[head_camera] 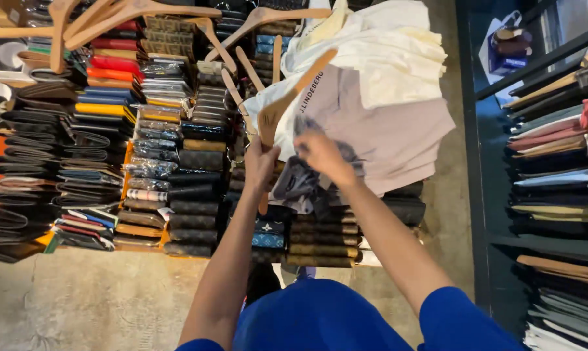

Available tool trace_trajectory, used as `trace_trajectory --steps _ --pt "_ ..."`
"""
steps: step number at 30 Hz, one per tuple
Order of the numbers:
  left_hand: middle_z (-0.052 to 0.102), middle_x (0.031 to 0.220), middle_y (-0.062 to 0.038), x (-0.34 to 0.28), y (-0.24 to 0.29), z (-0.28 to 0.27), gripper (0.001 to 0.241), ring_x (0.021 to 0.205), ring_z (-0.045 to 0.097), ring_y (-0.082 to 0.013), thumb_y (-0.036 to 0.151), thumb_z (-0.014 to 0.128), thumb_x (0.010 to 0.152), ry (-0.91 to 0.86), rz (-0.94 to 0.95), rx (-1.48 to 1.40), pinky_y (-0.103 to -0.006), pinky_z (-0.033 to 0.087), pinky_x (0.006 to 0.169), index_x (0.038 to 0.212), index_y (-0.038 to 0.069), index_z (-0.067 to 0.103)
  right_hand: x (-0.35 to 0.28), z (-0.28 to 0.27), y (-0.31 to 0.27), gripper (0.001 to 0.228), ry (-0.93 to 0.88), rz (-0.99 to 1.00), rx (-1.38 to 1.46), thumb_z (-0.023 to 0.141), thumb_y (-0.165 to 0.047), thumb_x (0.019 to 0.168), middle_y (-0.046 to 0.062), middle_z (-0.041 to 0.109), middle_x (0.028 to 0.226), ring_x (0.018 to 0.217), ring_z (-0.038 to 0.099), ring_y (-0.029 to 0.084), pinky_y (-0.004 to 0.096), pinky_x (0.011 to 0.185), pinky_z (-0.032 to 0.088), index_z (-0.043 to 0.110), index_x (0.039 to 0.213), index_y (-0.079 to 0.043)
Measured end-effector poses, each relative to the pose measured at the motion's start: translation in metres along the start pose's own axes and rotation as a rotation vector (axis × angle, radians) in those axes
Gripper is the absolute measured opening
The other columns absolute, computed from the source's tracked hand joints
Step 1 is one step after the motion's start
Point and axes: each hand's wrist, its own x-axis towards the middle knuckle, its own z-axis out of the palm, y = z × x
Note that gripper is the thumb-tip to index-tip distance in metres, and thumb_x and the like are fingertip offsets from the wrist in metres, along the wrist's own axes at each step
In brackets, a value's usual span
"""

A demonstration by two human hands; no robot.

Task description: Hanging various shirts onto wooden hangers and organizing them on a clothing rack.

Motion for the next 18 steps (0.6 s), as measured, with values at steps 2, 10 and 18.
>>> trace_trajectory --steps 2,10,18 --pt "0.064 0.088 -0.024 -0.039 0.021 -0.003 0.029 0.087 0.067 -0.0392 0.016 0.067 0.079 0.038 -0.053 0.088 -0.0498 0.052 0.078 0.101 -0.001 0.061 -0.015 0.018 0.015 0.042 -0.282 0.22 -0.542 0.08 -0.014 0.08 0.012 0.065 0.121 0.116 0.061 0.041 0.058 0.093 0.052 0.068 0.12 -0.016" --pt "0.072 0.098 -0.02 -0.077 -0.015 0.012 0.04 0.102 0.07 -0.0441 0.021 0.085 0.078 -0.036 -0.122 0.355 -0.0548 0.053 0.087 0.107 0.008 0.061 -0.058 -0.012 0.039 0.019 -0.089 0.083 -0.224 0.067 -0.004 0.089 0.008 0.06 0.095 0.1 0.064 0.039 0.05 0.085 0.053 0.052 0.096 -0.013" --pt "0.07 0.096 -0.024 -0.078 0.07 0.062 0.037 0.1 0.068 -0.0507 0.041 0.072 0.094 0.03 0.232 0.366 -0.0616 0.054 0.082 0.106 0.011 0.054 -0.049 -0.131 -0.001 0.037 -0.038 0.158 -0.548 0.059 0.001 0.088 0.012 0.065 0.133 0.118 0.066 0.04 0.058 0.095 0.055 0.075 0.114 -0.019"
